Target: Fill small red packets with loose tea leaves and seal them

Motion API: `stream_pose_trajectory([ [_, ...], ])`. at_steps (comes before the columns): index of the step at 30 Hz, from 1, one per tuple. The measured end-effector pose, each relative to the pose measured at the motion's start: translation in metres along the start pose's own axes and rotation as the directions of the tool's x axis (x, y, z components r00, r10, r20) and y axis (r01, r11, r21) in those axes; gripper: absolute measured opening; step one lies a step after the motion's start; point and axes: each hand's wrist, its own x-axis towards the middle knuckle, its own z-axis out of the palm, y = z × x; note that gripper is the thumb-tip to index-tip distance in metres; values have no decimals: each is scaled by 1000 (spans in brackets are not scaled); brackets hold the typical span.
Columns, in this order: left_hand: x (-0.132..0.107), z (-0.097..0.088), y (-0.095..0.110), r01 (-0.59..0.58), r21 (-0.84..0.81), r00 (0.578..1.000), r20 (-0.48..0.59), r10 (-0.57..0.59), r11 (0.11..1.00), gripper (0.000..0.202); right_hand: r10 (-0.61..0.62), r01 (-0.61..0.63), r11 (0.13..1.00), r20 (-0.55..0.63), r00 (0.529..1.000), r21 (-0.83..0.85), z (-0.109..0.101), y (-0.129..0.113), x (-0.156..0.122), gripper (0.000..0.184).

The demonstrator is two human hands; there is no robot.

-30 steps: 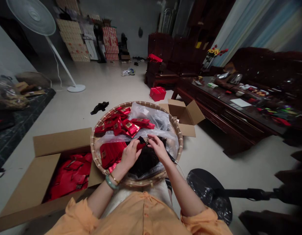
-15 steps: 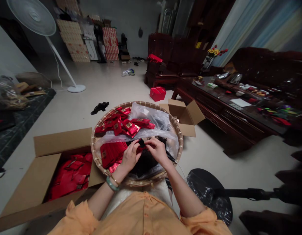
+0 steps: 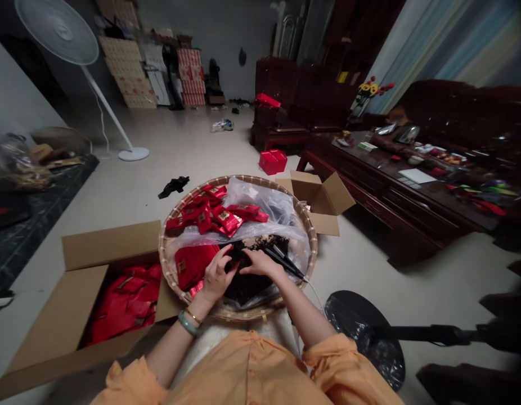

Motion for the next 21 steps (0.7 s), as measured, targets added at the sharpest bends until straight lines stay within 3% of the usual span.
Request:
stream_pose_trajectory([
  [4,-3,-2,-4,27,31,999,18,-28,999,39,-23,26,996,35,999,-81,-5,-8,-2,51],
  [8,-4,0,-4,52,38,998,35,-53,998,37,-24,23,999,-23,999,-43,-9,-9,-7,31],
  [13,0,1,-1,59,25,997,51,-60,998,35,33,4,980,-183,983,201,-13,-3,-10,20],
  [21,4,2,-1,103,51,980,164,-110,993,38,137,99,815,-355,925,571,-42,0,-21,14],
])
